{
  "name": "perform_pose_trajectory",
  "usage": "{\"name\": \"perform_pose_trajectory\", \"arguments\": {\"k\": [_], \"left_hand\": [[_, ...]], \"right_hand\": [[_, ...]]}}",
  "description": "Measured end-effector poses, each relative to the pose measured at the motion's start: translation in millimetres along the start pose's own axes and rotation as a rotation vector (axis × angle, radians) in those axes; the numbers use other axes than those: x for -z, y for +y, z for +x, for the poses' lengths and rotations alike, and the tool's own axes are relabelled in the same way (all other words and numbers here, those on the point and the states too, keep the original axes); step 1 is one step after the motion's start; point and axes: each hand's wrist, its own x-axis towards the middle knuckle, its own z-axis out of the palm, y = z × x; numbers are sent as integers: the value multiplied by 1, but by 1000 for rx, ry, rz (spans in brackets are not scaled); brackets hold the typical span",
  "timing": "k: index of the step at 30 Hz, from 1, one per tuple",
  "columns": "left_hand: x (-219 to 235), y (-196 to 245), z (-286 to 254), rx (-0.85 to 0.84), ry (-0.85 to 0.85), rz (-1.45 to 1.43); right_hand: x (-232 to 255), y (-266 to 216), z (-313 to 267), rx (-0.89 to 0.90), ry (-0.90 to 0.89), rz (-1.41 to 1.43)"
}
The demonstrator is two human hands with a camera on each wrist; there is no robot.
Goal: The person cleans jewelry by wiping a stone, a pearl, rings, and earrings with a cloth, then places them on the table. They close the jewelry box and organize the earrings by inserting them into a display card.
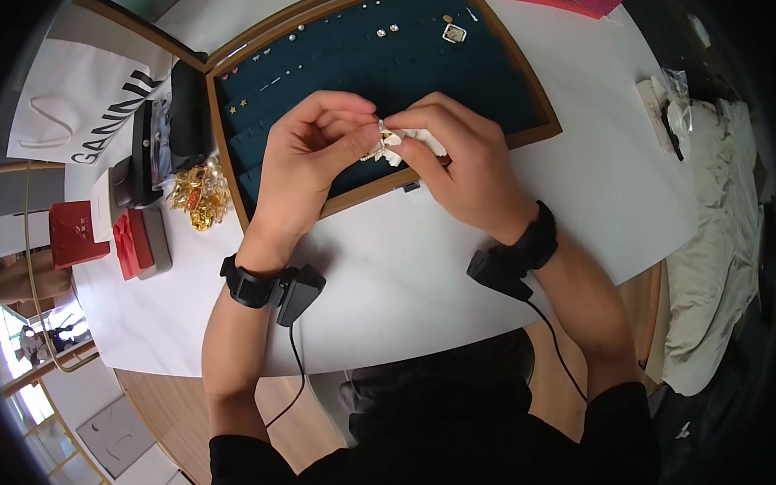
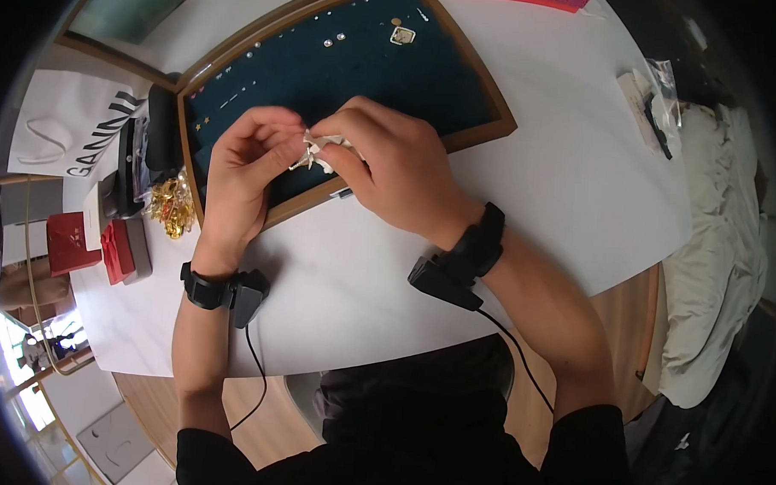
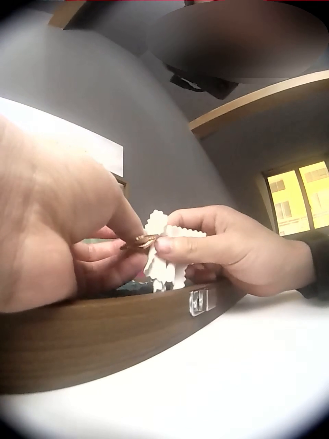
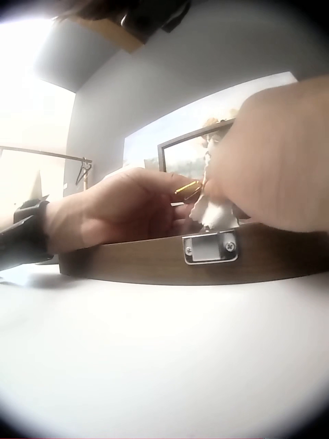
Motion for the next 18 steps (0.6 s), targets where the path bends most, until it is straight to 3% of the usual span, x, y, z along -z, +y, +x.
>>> {"name": "perform_pose_trajectory", "arguments": {"k": [12,14,17,18], "left_hand": [[3,-1,1,59,-73,-95],[3,0,1,63,-98,-111],[3,11,-1,85,-107,-86],[6,23,-3,67,-128,104]], "right_hand": [[4,-5,0,-16,-50,-65],[8,-6,-1,-83,-73,-64],[3,2,0,-14,6,-36],[1,1,0,-13,5,-34]]}}
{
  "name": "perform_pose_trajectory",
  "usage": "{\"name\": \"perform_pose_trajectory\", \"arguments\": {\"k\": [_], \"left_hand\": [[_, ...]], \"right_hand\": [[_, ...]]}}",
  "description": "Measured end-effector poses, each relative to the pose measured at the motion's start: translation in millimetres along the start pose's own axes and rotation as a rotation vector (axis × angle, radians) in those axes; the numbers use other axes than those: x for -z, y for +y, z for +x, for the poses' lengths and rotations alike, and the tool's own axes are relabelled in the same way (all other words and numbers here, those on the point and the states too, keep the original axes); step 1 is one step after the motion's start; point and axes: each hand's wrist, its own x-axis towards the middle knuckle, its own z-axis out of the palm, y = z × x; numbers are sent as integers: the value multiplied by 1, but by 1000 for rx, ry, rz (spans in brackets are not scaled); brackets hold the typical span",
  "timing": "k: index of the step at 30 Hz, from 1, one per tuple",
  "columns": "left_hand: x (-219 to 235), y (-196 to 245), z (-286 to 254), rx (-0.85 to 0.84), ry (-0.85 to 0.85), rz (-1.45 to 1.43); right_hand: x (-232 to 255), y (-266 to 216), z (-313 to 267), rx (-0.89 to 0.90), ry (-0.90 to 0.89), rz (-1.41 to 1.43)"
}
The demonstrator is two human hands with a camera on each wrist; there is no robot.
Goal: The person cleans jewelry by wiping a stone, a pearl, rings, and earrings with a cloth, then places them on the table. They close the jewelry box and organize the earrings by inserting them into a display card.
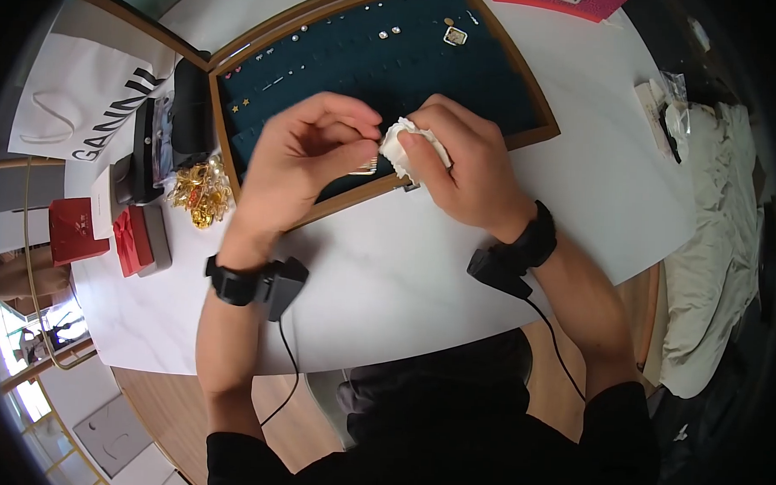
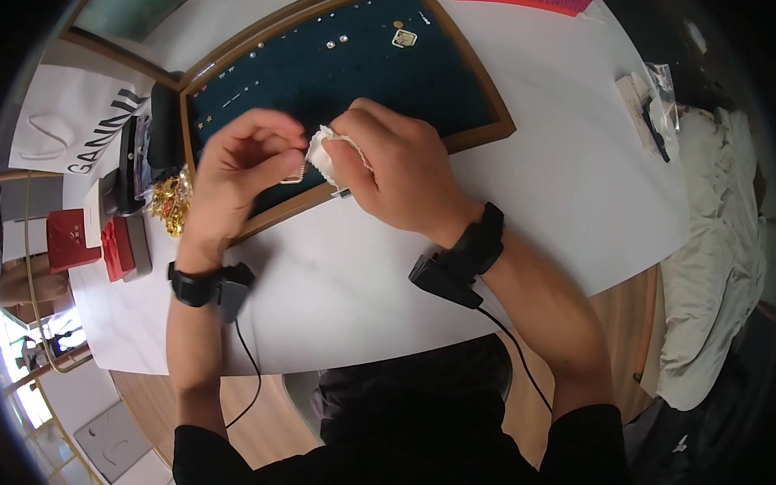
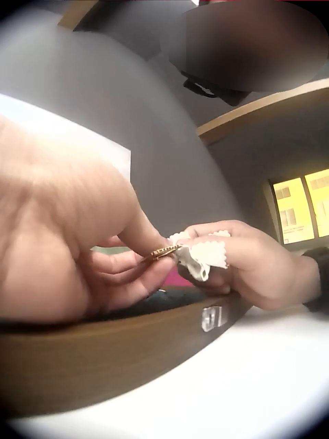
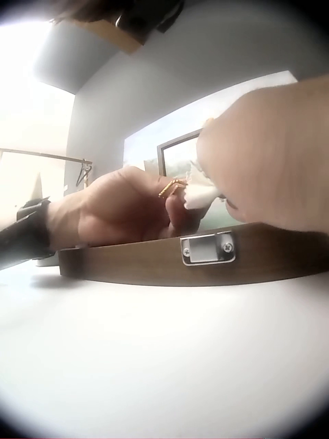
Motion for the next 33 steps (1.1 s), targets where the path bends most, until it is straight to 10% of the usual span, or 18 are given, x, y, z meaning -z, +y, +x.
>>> {"name": "perform_pose_trajectory", "arguments": {"k": [8,11,27,33], "left_hand": [[67,84,-38,-75,151,1103],[80,95,-51,256,168,1355],[78,82,-41,282,337,1531],[30,60,4,-89,109,1207]], "right_hand": [[2,-1,-3,-18,-58,-26],[2,0,-3,-12,-54,-36],[-2,-3,-2,-8,-15,-74],[-2,-1,-3,37,17,-122]]}}
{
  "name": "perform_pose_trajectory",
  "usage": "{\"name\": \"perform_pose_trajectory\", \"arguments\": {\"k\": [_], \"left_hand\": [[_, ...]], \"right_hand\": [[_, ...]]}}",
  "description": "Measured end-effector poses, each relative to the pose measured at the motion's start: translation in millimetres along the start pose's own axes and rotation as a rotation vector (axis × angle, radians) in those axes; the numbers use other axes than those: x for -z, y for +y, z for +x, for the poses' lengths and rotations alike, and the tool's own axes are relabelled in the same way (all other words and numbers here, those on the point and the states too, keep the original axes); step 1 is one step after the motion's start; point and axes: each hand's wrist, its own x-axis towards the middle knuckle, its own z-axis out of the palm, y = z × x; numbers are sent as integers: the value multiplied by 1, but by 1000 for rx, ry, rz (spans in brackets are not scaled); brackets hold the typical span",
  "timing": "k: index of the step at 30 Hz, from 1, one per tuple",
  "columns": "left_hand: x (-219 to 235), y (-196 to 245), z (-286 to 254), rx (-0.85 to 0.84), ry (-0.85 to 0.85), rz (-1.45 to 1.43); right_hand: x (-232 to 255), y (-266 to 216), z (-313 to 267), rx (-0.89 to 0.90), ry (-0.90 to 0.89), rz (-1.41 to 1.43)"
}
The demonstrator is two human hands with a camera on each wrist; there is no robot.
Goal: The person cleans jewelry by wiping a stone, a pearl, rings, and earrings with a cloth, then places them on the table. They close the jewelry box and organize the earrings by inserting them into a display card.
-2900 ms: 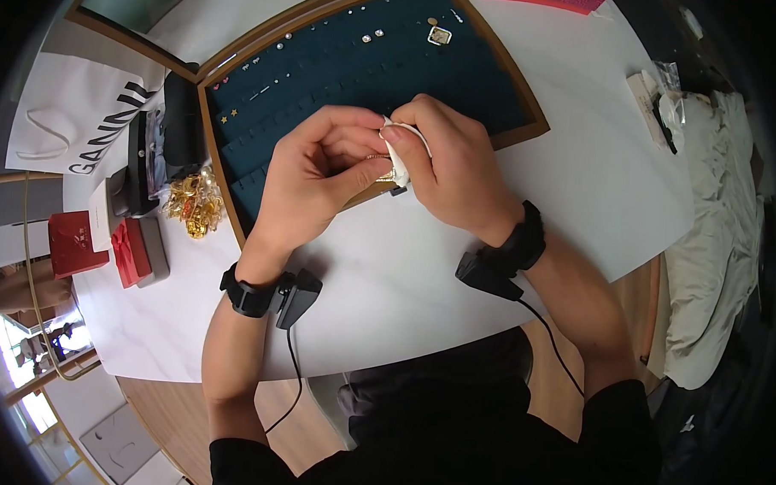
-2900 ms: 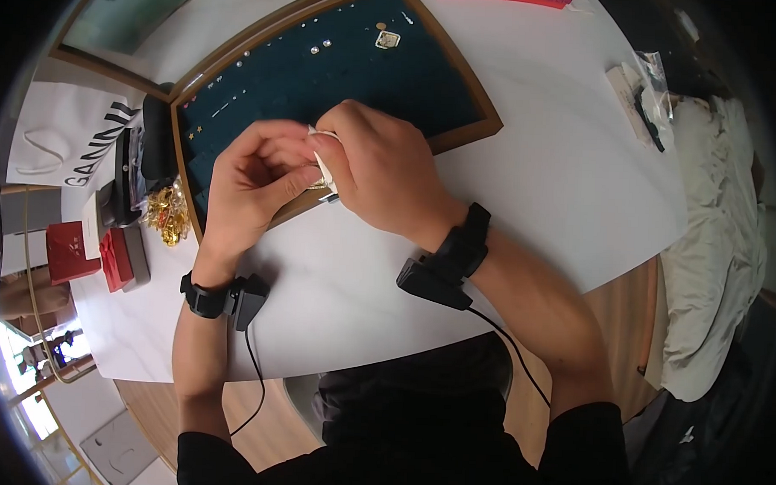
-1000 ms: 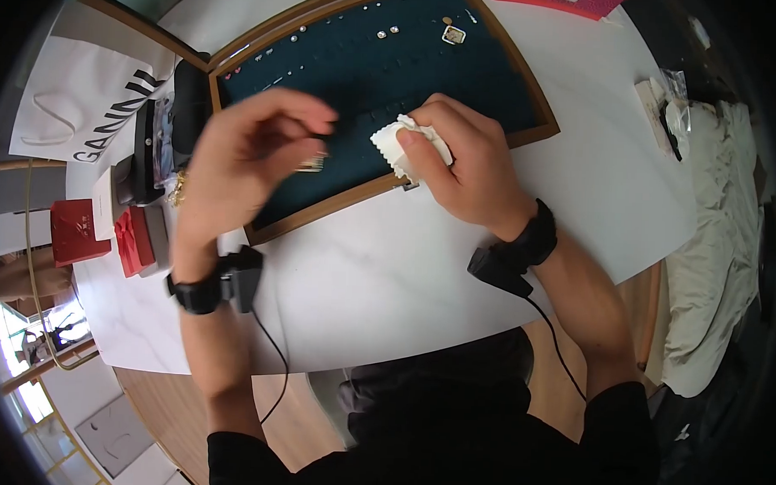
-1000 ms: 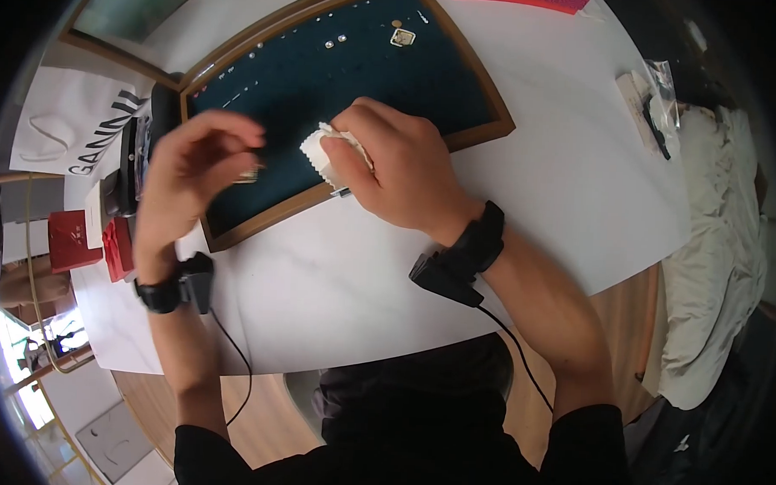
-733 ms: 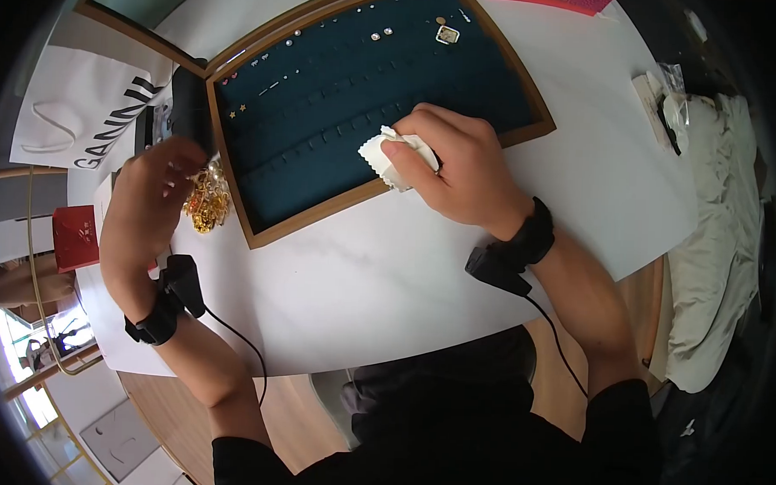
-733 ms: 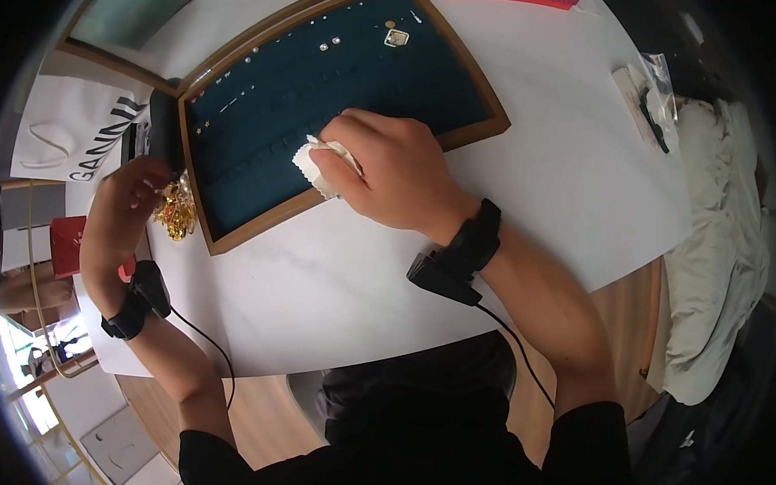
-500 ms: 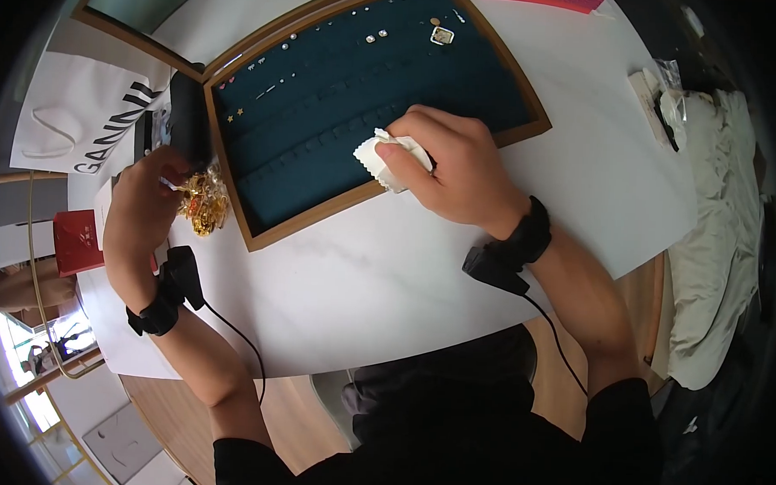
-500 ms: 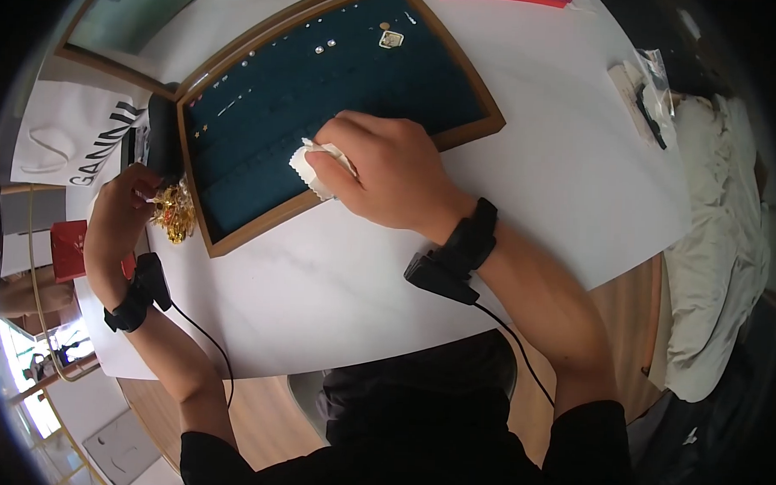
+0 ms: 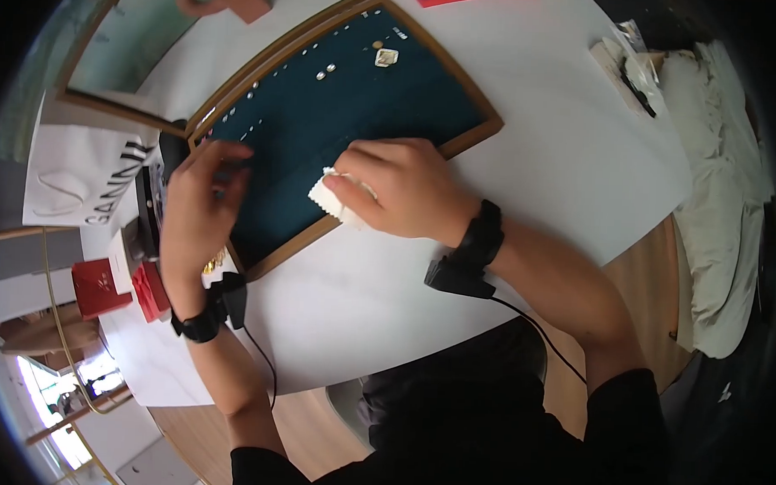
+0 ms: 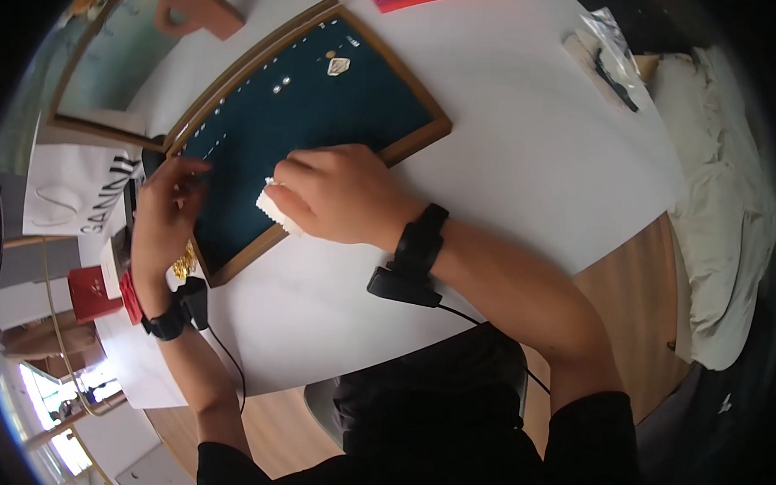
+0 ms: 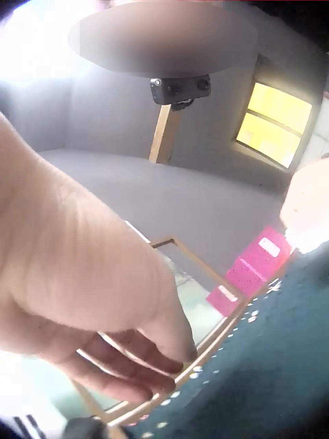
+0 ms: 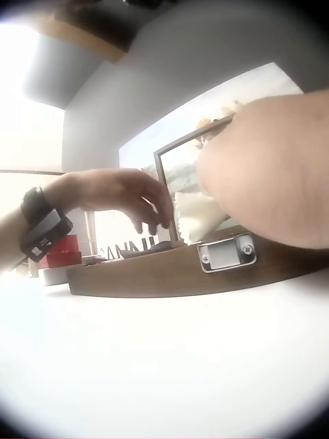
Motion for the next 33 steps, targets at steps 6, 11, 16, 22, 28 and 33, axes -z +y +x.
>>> {"name": "perform_pose_trajectory", "arguments": {"k": [6,11,16,22,28,33], "left_hand": [[-56,31,90,-333,45,-139],[-94,34,149,-268,157,162],[-104,37,181,-61,-5,99],[-102,27,203,-25,-246,33],[-102,20,206,109,-251,-145],[-99,29,203,213,-234,-129]], "right_hand": [[0,-1,-1,-1,36,9],[-1,1,-2,10,106,7],[-2,0,-5,-20,84,5],[-6,0,-6,-42,71,22],[-5,0,-6,-54,59,29],[-4,-2,-5,-65,52,17]]}}
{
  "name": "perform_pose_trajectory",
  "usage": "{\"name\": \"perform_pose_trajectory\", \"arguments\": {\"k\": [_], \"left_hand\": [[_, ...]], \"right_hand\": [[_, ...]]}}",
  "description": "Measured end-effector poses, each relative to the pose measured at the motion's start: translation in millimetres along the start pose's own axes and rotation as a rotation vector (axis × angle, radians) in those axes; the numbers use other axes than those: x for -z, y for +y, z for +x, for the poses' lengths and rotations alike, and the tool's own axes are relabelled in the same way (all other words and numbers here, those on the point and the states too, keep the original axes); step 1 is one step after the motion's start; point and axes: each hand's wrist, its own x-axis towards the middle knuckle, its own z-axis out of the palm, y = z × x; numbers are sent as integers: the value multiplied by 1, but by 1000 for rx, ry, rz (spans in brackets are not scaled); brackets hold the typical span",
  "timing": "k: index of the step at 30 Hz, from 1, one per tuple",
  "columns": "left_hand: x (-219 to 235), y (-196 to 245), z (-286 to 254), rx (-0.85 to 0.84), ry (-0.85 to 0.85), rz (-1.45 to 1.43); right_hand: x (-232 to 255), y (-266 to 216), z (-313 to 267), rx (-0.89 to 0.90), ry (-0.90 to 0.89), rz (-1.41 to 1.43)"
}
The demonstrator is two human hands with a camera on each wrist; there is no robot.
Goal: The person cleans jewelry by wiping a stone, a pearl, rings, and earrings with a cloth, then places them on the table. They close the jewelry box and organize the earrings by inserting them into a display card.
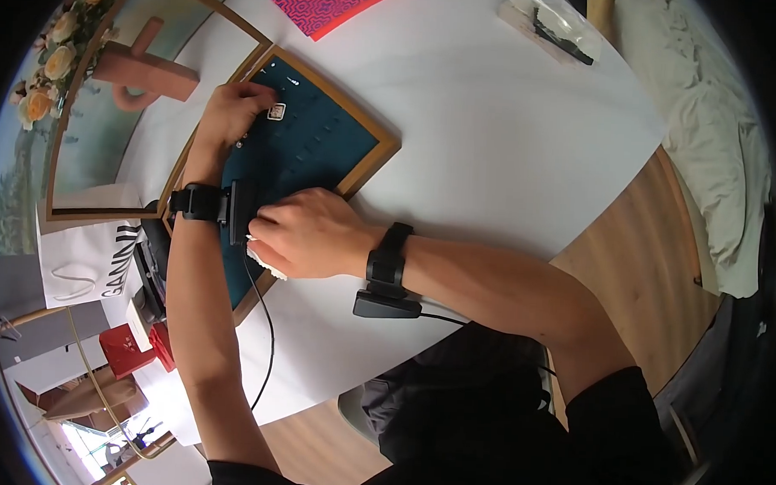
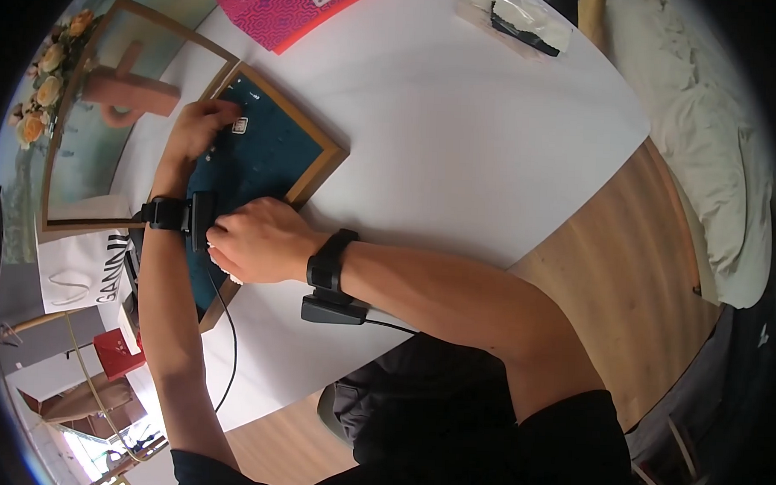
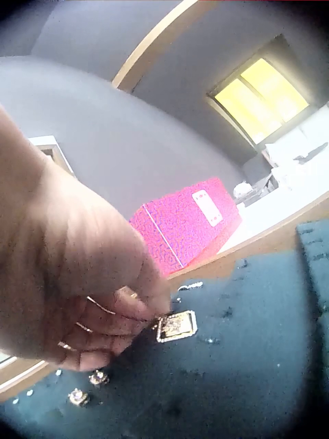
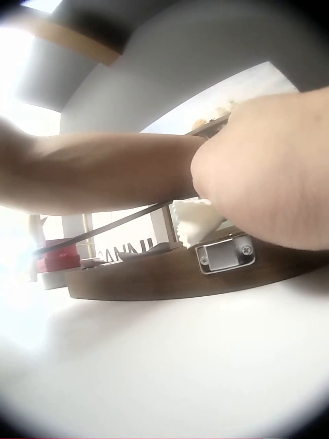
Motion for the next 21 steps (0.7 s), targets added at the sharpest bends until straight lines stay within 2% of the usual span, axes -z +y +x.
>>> {"name": "perform_pose_trajectory", "arguments": {"k": [2,6,8,9,11,12,14,18,21], "left_hand": [[-1,0,-4,-102,-15,-97],[-6,-9,3,-104,11,-144],[-9,-16,12,-88,129,-120],[-8,-19,12,-88,130,-121],[-8,-17,8,-137,236,-265],[-7,-14,3,-138,234,-267],[0,-9,-18,-224,260,-487],[12,-6,-83,-179,277,-539],[10,-18,-133,-118,380,-568]], "right_hand": [[0,0,0,-2,-3,-5],[0,1,-1,1,1,-17],[-1,2,-1,5,2,-20],[-2,2,-1,10,3,-20],[-1,4,-1,14,4,-24],[-1,4,-1,19,7,-19],[-1,4,0,25,11,-10],[0,3,-1,20,61,-5],[-1,1,0,-21,88,44]]}}
